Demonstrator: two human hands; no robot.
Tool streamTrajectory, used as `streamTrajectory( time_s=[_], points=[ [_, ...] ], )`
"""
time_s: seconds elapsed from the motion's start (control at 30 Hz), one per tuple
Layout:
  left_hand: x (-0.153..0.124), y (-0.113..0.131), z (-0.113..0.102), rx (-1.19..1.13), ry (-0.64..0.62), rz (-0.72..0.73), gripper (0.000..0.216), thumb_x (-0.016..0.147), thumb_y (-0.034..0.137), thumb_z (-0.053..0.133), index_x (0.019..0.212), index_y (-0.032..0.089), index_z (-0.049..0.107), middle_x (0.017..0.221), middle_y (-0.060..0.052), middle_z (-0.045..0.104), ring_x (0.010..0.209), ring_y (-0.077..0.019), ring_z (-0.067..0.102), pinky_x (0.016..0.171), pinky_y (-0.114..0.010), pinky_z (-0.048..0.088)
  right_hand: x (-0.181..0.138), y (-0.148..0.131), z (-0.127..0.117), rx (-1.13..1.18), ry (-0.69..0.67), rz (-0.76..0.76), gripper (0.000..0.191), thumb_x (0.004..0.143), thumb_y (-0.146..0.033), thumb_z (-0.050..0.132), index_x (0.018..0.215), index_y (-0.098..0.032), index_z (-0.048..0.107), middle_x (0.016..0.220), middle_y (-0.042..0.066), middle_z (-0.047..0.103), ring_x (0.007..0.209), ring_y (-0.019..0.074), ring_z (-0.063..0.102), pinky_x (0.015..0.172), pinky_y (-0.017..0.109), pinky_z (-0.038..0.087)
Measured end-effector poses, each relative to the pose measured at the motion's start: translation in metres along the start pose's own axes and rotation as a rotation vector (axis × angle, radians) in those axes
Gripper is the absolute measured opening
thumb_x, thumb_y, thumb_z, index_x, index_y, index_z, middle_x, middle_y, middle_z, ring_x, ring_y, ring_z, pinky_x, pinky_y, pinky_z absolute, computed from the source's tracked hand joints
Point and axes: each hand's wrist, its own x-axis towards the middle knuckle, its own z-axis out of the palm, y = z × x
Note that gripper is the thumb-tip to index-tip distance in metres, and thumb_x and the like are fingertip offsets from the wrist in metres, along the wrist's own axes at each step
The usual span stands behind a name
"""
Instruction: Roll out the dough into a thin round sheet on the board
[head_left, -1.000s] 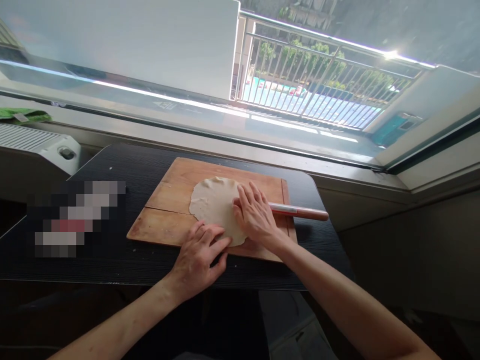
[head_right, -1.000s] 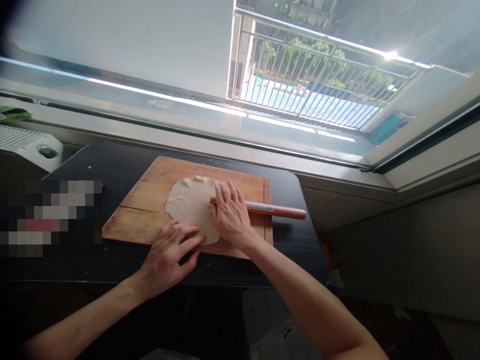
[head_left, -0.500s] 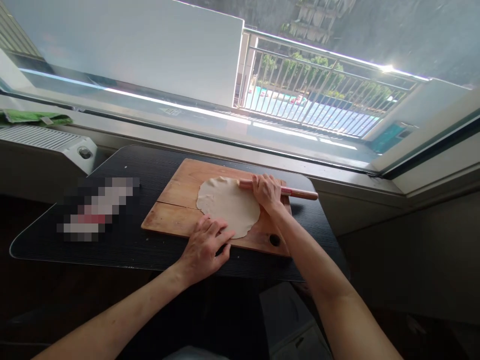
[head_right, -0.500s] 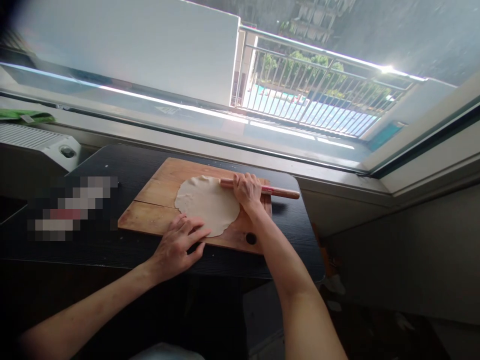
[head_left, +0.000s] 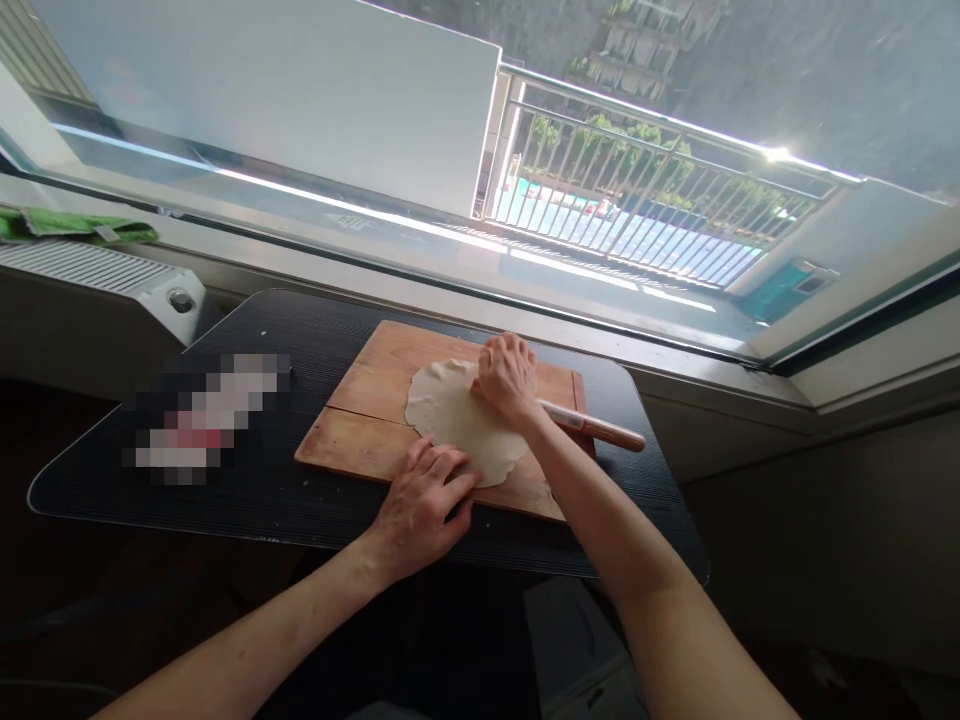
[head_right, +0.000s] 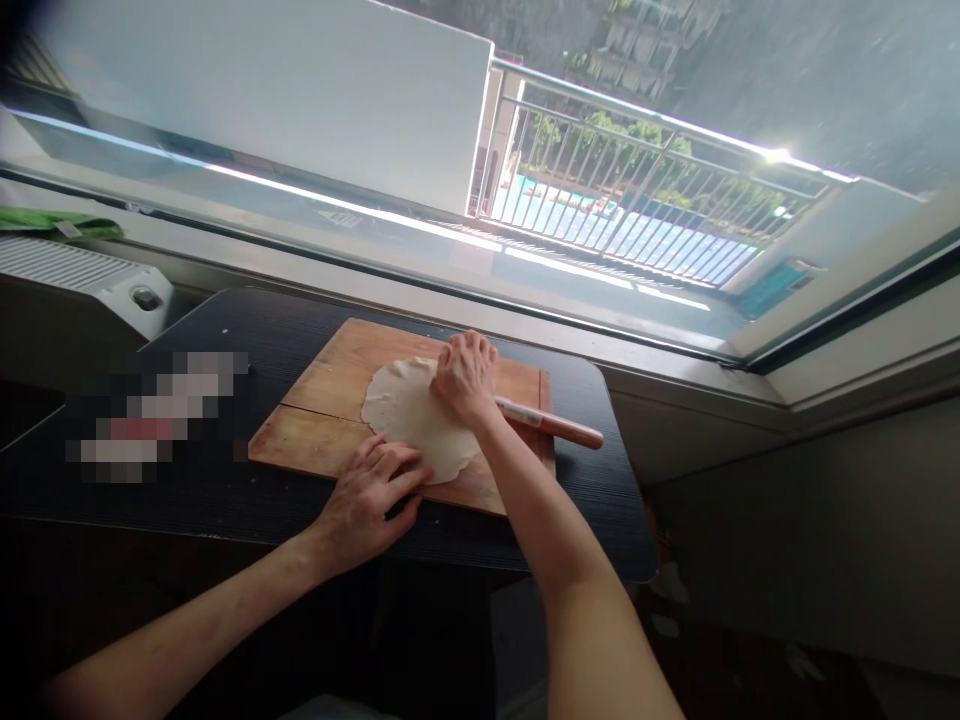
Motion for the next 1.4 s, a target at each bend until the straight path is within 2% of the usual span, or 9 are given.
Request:
streamTrajectory(
  time_s=[0.1, 0.17, 0.27, 0.37, 0.6, 0.8, 1.03, 1.23, 1.4],
  points=[
    [0.001, 0.001, -0.001, -0.005, 0.006, -0.002, 0.025, 0.085, 0.016, 0.058, 0.107, 0.021, 0.069, 0.110, -0.007, 0.066, 0.110, -0.0239, 0.060, 0.112, -0.052, 0.036, 0.037, 0.009, 0.004, -0.003, 0.013, 0.156, 0.035, 0.100, -0.026, 0.034, 0.121, -0.015, 0.060, 0.130, 0.017, 0.057, 0.120, 0.0307, 0.049, 0.102, 0.043, 0.037],
    [0.002, 0.002, -0.001, -0.011, 0.015, -0.002, 0.025, 0.086, 0.016, 0.058, 0.107, 0.021, 0.069, 0.108, -0.007, 0.066, 0.109, -0.0236, 0.060, 0.112, -0.052, 0.036, 0.037, 0.010, 0.005, 0.000, -0.016, 0.205, 0.037, 0.100, -0.023, 0.033, 0.123, -0.013, 0.059, 0.130, 0.017, 0.057, 0.120, 0.0306, 0.051, 0.101, 0.042, 0.038],
    [0.002, 0.002, -0.001, -0.023, 0.024, -0.009, 0.025, 0.086, 0.017, 0.058, 0.109, 0.021, 0.069, 0.109, -0.007, 0.066, 0.109, -0.0231, 0.060, 0.113, -0.051, 0.035, 0.001, 0.003, 0.007, 0.020, -0.002, 0.037, 0.038, 0.102, -0.029, 0.032, 0.127, -0.016, 0.058, 0.133, 0.014, 0.057, 0.125, 0.0287, 0.049, 0.105, 0.041, 0.036],
    [0.002, 0.002, -0.002, -0.031, 0.011, -0.007, 0.025, 0.087, 0.018, 0.058, 0.109, 0.021, 0.069, 0.110, -0.007, 0.066, 0.110, -0.0230, 0.060, 0.113, -0.051, 0.035, -0.026, -0.003, 0.009, 0.007, 0.029, -0.130, 0.041, 0.103, -0.036, 0.033, 0.135, -0.020, 0.054, 0.144, 0.011, 0.052, 0.143, 0.0290, 0.032, 0.117, 0.047, 0.022],
    [0.002, 0.002, -0.002, -0.022, 0.008, -0.009, 0.023, 0.088, 0.017, 0.056, 0.108, 0.020, 0.069, 0.107, -0.007, 0.066, 0.108, -0.0232, 0.061, 0.111, -0.052, 0.036, 0.033, 0.009, 0.006, 0.038, -0.128, 0.196, 0.047, 0.104, -0.040, 0.027, 0.136, -0.016, 0.052, 0.141, 0.019, 0.052, 0.134, 0.0315, 0.043, 0.109, 0.052, 0.032],
    [0.002, 0.002, -0.002, -0.034, 0.008, -0.011, 0.024, 0.087, 0.016, 0.058, 0.107, 0.020, 0.069, 0.111, -0.007, 0.067, 0.110, -0.0231, 0.060, 0.113, -0.051, 0.034, -0.023, -0.008, 0.005, -0.030, -0.115, -0.132, 0.044, 0.103, -0.045, 0.034, 0.129, -0.019, 0.059, 0.143, 0.013, 0.054, 0.143, 0.0294, 0.031, 0.117, 0.048, 0.023],
    [0.001, 0.002, -0.003, -0.016, 0.002, -0.004, 0.024, 0.087, 0.016, 0.057, 0.108, 0.020, 0.069, 0.109, -0.007, 0.067, 0.110, -0.0235, 0.061, 0.113, -0.051, 0.036, 0.047, 0.014, 0.004, -0.022, -0.214, 0.221, 0.050, 0.104, -0.038, 0.025, 0.127, -0.013, 0.062, 0.140, 0.021, 0.053, 0.136, 0.0321, 0.040, 0.110, 0.051, 0.033],
    [0.001, 0.001, -0.002, -0.021, 0.000, 0.003, 0.025, 0.088, 0.016, 0.056, 0.109, 0.020, 0.069, 0.111, -0.008, 0.067, 0.110, -0.0234, 0.060, 0.113, -0.052, 0.035, -0.011, -0.007, 0.007, 0.013, -0.166, -0.176, 0.045, 0.104, -0.043, 0.030, 0.132, -0.021, 0.058, 0.145, 0.010, 0.052, 0.143, 0.0264, 0.031, 0.115, 0.044, 0.028],
    [0.001, 0.002, -0.003, -0.009, -0.004, -0.005, 0.024, 0.087, 0.016, 0.058, 0.108, 0.020, 0.069, 0.111, -0.008, 0.067, 0.110, -0.0235, 0.060, 0.112, -0.050, 0.038, 0.033, 0.012, 0.008, -0.007, -0.192, 0.066, 0.045, 0.102, -0.040, 0.032, 0.123, -0.015, 0.063, 0.139, 0.020, 0.055, 0.137, 0.0339, 0.037, 0.110, 0.055, 0.031]
  ],
)
